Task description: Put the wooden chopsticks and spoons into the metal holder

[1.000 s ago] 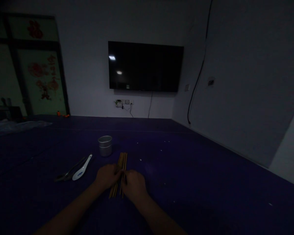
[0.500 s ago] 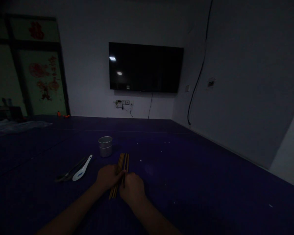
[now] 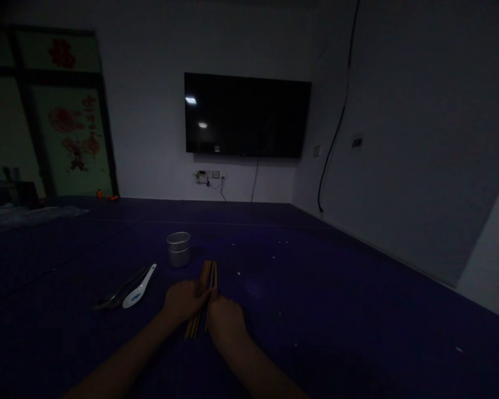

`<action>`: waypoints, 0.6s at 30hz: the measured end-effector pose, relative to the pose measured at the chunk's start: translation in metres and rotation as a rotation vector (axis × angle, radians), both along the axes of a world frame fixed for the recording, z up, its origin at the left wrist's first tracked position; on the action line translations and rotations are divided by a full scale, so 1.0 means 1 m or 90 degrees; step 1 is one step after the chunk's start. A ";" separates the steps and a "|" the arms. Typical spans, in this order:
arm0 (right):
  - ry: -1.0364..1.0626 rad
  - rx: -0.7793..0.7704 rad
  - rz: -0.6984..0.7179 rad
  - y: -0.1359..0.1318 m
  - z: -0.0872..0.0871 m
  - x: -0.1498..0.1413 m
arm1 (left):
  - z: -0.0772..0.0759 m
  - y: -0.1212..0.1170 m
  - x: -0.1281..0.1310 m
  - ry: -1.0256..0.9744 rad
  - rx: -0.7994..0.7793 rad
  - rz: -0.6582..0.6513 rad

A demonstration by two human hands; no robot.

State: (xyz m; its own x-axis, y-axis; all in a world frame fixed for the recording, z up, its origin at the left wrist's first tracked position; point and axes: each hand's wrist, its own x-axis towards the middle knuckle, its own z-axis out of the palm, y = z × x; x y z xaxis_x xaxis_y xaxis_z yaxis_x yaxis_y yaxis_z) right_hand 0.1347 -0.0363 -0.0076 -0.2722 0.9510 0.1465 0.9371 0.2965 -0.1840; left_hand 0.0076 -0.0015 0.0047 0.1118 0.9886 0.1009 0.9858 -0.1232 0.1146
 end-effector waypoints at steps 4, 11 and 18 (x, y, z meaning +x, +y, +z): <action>-0.036 -0.006 -0.019 0.000 0.003 -0.002 | -0.002 0.001 -0.001 -0.003 0.004 0.005; 0.132 -0.003 -0.045 0.002 0.003 -0.002 | -0.001 0.002 0.000 -0.013 0.000 0.013; 0.272 0.034 0.004 0.004 -0.001 -0.002 | 0.000 0.001 0.002 -0.015 0.012 0.011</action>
